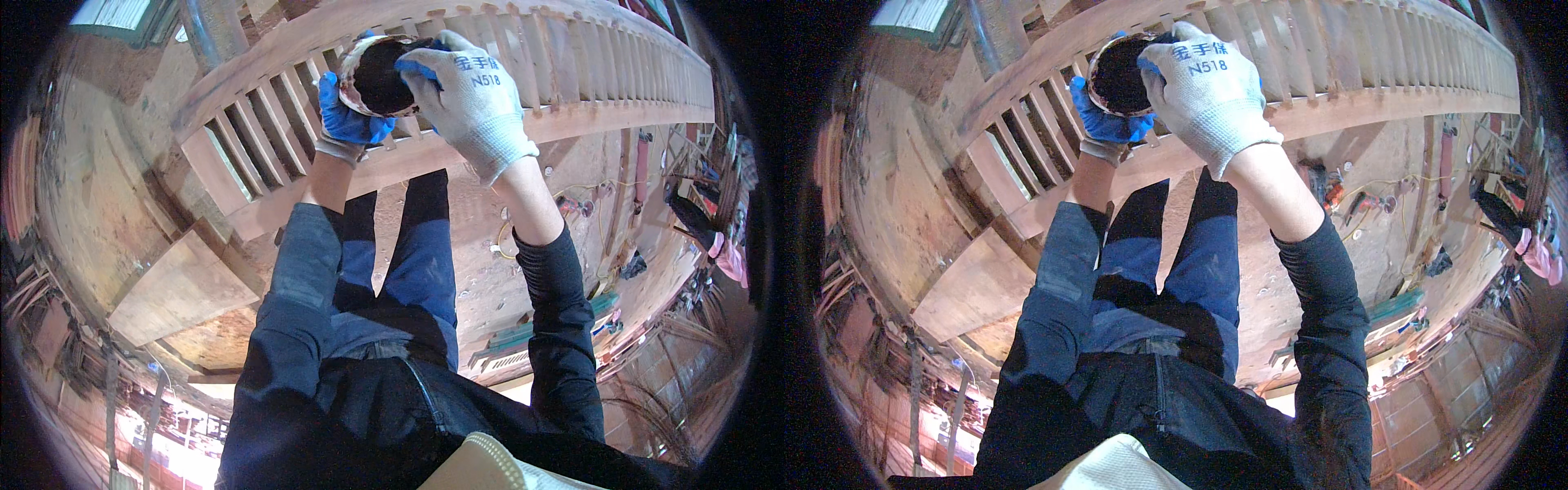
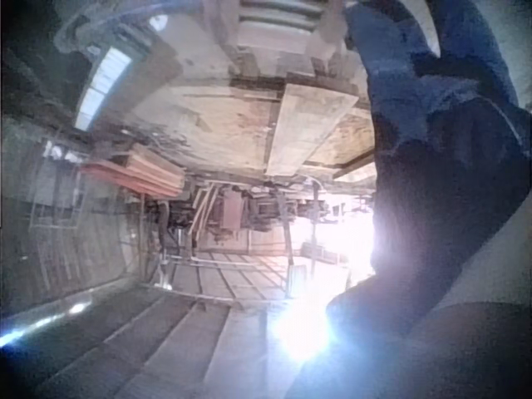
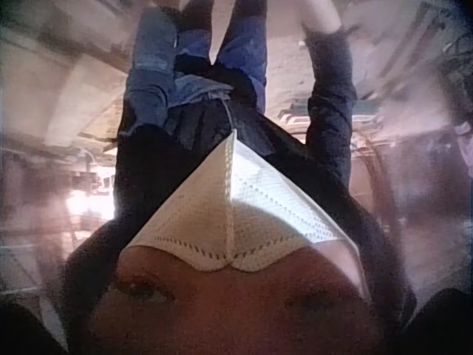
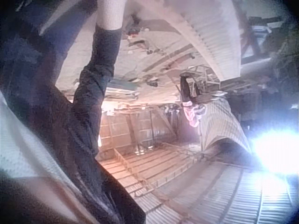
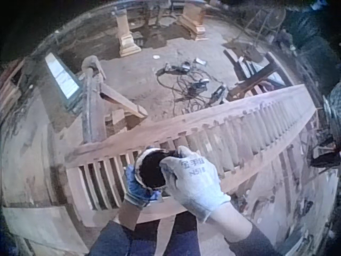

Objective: The person applies a dark wood stain to a curved wooden slatted structure using a small brush. They repeatedly dip the brush into a container held in the other hand and carefully coat the top and sides of the slats.

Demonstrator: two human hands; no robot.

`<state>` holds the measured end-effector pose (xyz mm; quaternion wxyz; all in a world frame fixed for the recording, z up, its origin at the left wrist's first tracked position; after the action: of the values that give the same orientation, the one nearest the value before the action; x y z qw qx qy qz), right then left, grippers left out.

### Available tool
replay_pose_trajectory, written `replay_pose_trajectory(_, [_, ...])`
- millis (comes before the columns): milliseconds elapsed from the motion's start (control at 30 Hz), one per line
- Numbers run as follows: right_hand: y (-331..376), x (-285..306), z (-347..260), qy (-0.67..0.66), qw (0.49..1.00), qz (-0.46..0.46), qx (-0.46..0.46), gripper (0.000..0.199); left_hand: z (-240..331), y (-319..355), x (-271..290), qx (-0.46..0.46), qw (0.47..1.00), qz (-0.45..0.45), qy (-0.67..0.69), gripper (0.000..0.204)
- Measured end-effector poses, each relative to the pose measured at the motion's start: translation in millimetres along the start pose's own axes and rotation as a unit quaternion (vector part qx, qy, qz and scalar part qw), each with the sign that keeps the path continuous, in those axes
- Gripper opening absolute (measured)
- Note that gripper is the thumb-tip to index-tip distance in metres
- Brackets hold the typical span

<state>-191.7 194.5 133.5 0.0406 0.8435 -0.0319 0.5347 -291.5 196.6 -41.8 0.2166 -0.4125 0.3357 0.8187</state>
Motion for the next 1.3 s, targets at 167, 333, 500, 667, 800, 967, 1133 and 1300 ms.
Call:
replay_pose_trajectory(167, [-0.4,-6.3,-18.1,0.106,0.994,-0.009,0.032,0.019,1.6,0.2,-6.2,0.002,0.999,-0.041,0.019,0.082])
replay_pose_trajectory(333, [2.8,-11.3,-4.2,-0.026,0.999,-0.016,0.009,0.02,5.0,-1.5,-14.7,-0.013,0.998,-0.066,0.021,0.087])
replay_pose_trajectory(500, [8.7,-16.4,24.6,-0.272,0.959,-0.046,-0.069,0.021,2.6,-1.0,-14.1,-0.007,0.997,-0.065,0.034,0.088])
replay_pose_trajectory(667, [24.9,-22.5,52.5,-0.489,0.851,-0.078,-0.172,0.024,-2.8,-0.6,-11.9,0.02,0.995,-0.056,0.075,0.088])
replay_pose_trajectory(800, [39.4,-25.6,59.3,-0.56,0.793,-0.093,-0.222,0.026,-7.2,-0.3,2.7,0.051,0.999,0.003,-0.017,0.099])
replay_pose_trajectory(967, [63.0,-35.1,61.1,-0.657,0.687,-0.12,-0.286,0.031,-2.7,-2.4,0.0,0.002,0.997,-0.044,0.056,0.081])
replay_pose_trajectory(1133, [82.1,-41.1,74.1,-0.723,0.625,-0.128,-0.265,0.034,-2.6,1.2,8.3,0.009,0.974,-0.11,0.198,0.086])
replay_pose_trajectory(1300, [78.9,-41.5,126.1,-0.7,0.662,-0.029,-0.265,0.039,-6.9,-3.6,22.3,-0.016,0.989,0.013,0.144,0.088])
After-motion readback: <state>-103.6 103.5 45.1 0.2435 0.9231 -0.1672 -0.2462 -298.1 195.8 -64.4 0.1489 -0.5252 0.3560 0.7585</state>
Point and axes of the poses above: each hand's wrist, its own y-axis away from the middle knuckle, its own x-axis out of the back of the hand, z = x × y, the point moved 10 cm from there along -y, towards the middle knuckle, and after that the axes turned 2 degrees about x, right-handed, at the moved point
